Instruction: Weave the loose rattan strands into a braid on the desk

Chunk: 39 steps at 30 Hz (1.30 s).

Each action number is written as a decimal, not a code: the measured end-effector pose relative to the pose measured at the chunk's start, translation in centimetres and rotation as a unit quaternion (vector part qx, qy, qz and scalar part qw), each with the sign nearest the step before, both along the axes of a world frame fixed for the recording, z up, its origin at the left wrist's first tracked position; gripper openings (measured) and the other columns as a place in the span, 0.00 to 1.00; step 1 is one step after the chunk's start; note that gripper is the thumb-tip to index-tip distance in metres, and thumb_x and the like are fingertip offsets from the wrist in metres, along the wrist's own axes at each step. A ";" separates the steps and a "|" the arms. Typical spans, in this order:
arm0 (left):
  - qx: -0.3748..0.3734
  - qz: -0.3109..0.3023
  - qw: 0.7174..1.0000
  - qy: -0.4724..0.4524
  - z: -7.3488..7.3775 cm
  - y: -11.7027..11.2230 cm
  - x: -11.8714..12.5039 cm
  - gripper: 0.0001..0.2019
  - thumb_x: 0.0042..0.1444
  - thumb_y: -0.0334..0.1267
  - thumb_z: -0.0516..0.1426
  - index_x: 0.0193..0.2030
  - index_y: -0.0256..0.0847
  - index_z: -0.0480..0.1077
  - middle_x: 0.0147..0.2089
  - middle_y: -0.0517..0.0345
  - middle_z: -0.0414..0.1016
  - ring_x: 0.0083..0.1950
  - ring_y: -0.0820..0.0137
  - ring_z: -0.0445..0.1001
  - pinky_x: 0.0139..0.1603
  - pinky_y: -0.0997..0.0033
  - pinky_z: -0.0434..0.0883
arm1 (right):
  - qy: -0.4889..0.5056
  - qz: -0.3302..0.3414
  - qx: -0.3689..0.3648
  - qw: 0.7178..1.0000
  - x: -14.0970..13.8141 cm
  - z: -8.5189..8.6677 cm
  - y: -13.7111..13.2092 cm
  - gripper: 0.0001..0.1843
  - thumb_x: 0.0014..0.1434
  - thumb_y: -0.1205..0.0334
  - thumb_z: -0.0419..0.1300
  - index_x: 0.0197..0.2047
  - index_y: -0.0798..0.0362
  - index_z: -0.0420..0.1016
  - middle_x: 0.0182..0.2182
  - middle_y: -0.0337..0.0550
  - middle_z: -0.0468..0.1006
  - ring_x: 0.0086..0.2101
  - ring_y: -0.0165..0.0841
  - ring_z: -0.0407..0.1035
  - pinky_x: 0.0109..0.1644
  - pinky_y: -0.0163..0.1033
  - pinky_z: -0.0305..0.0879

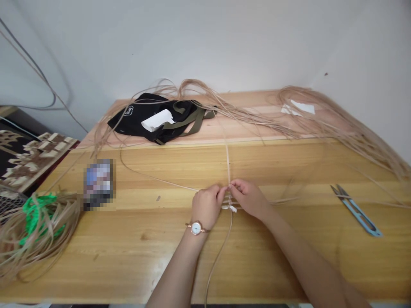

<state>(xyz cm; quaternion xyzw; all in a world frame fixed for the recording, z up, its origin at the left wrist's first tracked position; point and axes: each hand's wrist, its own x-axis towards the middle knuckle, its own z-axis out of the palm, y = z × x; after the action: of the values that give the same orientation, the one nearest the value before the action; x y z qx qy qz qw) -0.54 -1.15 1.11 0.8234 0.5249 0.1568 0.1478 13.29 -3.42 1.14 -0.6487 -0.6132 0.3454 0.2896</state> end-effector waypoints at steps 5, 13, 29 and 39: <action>0.003 0.005 1.000 -0.008 0.0 -0.1 0.1 0.19 0.57 0.45 0.45 0.21 0.40 0.67 0.20 0.56 0.72 0.21 0.72 0.65 0.23 0.73 0.51 | 0.025 -0.012 -0.003 1.000 0.3 -0.2 0.1 0.14 0.55 0.58 0.46 0.24 0.56 0.63 0.18 0.34 0.62 0.21 0.24 0.56 0.24 0.29 0.49; 0.004 0.037 0.998 -0.042 0.0 -0.4 0.4 0.18 0.56 0.46 0.45 0.22 0.40 0.66 0.17 0.58 0.69 0.19 0.74 0.63 0.23 0.75 0.52 | 0.062 -0.066 -0.005 0.996 -0.1 -0.2 -0.1 0.13 0.53 0.58 0.47 0.24 0.56 0.64 0.18 0.34 0.62 0.21 0.24 0.57 0.24 0.28 0.51; -0.022 0.034 0.996 -0.083 0.4 -0.5 0.3 0.15 0.56 0.45 0.47 0.27 0.40 0.67 0.18 0.60 0.68 0.19 0.74 0.64 0.23 0.76 0.54 | 0.035 -0.055 0.004 0.998 -0.1 -0.2 -0.1 0.20 0.54 0.50 0.47 0.26 0.57 0.69 0.18 0.37 0.67 0.20 0.25 0.58 0.23 0.29 0.51; -0.365 -0.107 0.865 -0.328 1.3 1.0 -2.1 0.17 0.42 0.36 0.60 0.40 0.38 0.64 0.18 0.70 0.62 0.20 0.79 0.61 0.23 0.79 0.59 | 0.072 -0.065 -0.014 0.995 -0.2 0.1 -0.1 0.19 0.53 0.49 0.49 0.24 0.57 0.66 0.16 0.34 0.60 0.18 0.23 0.54 0.20 0.27 0.49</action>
<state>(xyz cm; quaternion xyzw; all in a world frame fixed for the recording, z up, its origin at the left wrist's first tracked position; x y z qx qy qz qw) -2.60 -0.13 2.43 0.6632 0.3742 0.1982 0.6172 13.12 -3.51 1.26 -0.6648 -0.5423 0.3801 0.3456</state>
